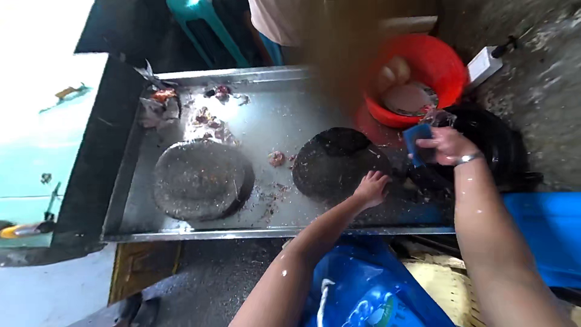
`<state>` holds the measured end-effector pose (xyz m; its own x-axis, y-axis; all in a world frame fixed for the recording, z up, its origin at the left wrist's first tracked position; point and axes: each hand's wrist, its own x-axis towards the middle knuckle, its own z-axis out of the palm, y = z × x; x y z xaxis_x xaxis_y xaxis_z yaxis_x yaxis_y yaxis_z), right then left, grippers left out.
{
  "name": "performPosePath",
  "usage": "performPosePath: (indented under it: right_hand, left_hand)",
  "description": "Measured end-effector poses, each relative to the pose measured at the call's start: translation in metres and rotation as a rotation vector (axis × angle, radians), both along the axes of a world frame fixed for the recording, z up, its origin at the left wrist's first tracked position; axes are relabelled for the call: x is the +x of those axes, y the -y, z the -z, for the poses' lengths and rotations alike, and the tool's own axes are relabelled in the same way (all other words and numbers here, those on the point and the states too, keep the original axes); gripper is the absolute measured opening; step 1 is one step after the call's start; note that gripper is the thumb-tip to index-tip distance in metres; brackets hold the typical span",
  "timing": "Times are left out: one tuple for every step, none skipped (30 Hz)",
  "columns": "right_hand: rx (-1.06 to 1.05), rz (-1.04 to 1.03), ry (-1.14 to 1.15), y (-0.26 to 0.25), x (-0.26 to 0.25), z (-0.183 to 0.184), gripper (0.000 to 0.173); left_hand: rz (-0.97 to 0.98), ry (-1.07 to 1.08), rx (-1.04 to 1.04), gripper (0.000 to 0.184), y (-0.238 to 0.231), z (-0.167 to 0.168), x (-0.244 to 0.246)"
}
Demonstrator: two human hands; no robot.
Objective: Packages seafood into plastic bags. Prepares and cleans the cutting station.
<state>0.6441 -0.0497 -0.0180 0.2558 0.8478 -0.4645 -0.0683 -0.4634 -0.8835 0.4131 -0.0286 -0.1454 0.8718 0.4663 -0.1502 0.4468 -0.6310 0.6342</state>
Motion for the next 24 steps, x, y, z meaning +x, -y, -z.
performPosePath:
  right_hand:
    - [-0.016, -0.032, 0.07, -0.01, -0.033, 0.002, 0.039]
    - [-0.018, -0.09, 0.143, -0.019, -0.061, 0.01, 0.041]
    - [-0.011, -0.162, 0.21, -0.024, -0.082, 0.02, 0.04]
    - [0.002, -0.224, 0.273, -0.025, -0.094, 0.029, 0.04]
    - [0.028, -0.259, 0.345, -0.023, -0.097, 0.035, 0.04]
    - [0.065, -0.278, 0.437, -0.018, -0.095, 0.037, 0.038]
    - [0.106, -0.296, 0.549, -0.009, -0.091, 0.038, 0.036]
    - [0.15, -0.33, 0.675, 0.006, -0.087, 0.039, 0.031]
    - [0.207, -0.383, 0.81, 0.024, -0.083, 0.042, 0.025]
    - [0.29, -0.465, 0.948, 0.042, -0.078, 0.054, 0.018]
    - [0.391, -0.554, 1.066, 0.059, -0.074, 0.072, 0.015]
    - [0.506, -0.641, 1.161, 0.075, -0.072, 0.092, 0.017]
    - [0.622, -0.715, 1.213, 0.087, -0.073, 0.112, 0.02]
    - [0.717, -0.786, 1.233, 0.094, -0.077, 0.129, 0.022]
    - [0.789, -0.85, 1.222, 0.097, -0.085, 0.144, 0.023]
    - [0.833, -0.901, 1.189, 0.096, -0.095, 0.155, 0.026]
    - [0.87, -0.921, 1.156, 0.092, -0.108, 0.164, 0.028]
    - [0.901, -0.921, 1.135, 0.084, -0.125, 0.168, 0.029]
    - [0.926, -0.921, 1.124, 0.075, -0.143, 0.17, 0.029]
    - [0.944, -0.926, 1.119, 0.065, -0.161, 0.171, 0.029]
    - [0.951, -0.932, 1.118, 0.051, -0.18, 0.171, 0.028]
    - [0.958, -0.925, 1.118, 0.033, -0.2, 0.171, 0.026]
    - [0.956, -0.911, 1.113, 0.011, -0.22, 0.174, 0.025]
    - [0.925, -0.902, 1.115, -0.016, -0.241, 0.175, 0.025]
  left_hand:
    - [-0.026, 0.01, 0.018, 0.042, -0.002, 0.007, 0.011]
    - [-0.061, 0.017, 0.017, 0.046, -0.006, 0.012, 0.018]
    - [-0.104, 0.017, 0.0, 0.048, -0.009, 0.013, 0.02]
    - [-0.147, 0.009, -0.011, 0.049, -0.012, 0.012, 0.017]
    - [-0.18, 0.002, -0.009, 0.049, -0.018, 0.004, 0.008]
    - [-0.192, -0.016, 0.002, 0.05, -0.027, -0.002, -0.005]
    - [-0.206, -0.01, 0.021, 0.049, -0.039, 0.003, -0.024]
    - [-0.247, 0.027, 0.036, 0.045, -0.049, 0.009, -0.049]
    - [-0.319, 0.093, 0.06, 0.041, -0.058, 0.013, -0.079]
    - [-0.421, 0.144, 0.087, 0.039, -0.065, 0.014, -0.112]
    - [-0.537, 0.161, 0.104, 0.038, -0.07, 0.015, -0.149]
    - [-0.664, 0.158, 0.116, 0.037, -0.071, 0.017, -0.186]
    - [-0.781, 0.127, 0.127, 0.035, -0.068, 0.017, -0.223]
    - [-0.875, 0.077, 0.139, 0.035, -0.063, 0.021, -0.256]
    - [-0.959, 0.03, 0.15, 0.035, -0.056, 0.027, -0.285]
    - [-1.028, -0.025, 0.136, 0.036, -0.048, 0.035, -0.308]
    - [-1.084, -0.067, 0.11, 0.037, -0.039, 0.043, -0.325]
    - [-1.128, -0.083, 0.077, 0.039, -0.03, 0.053, -0.338]
    - [-1.163, -0.089, 0.046, 0.041, -0.019, 0.065, -0.346]
    - [-1.182, -0.117, 0.041, 0.042, -0.008, 0.078, -0.35]
    - [-1.188, -0.122, 0.048, 0.04, -0.002, 0.085, -0.35]
    - [-1.18, -0.136, 0.053, 0.039, -0.002, 0.086, -0.347]
    - [-1.167, -0.172, 0.063, 0.038, -0.004, 0.084, -0.344]
    - [-1.158, -0.207, 0.071, 0.037, -0.009, 0.081, -0.342]
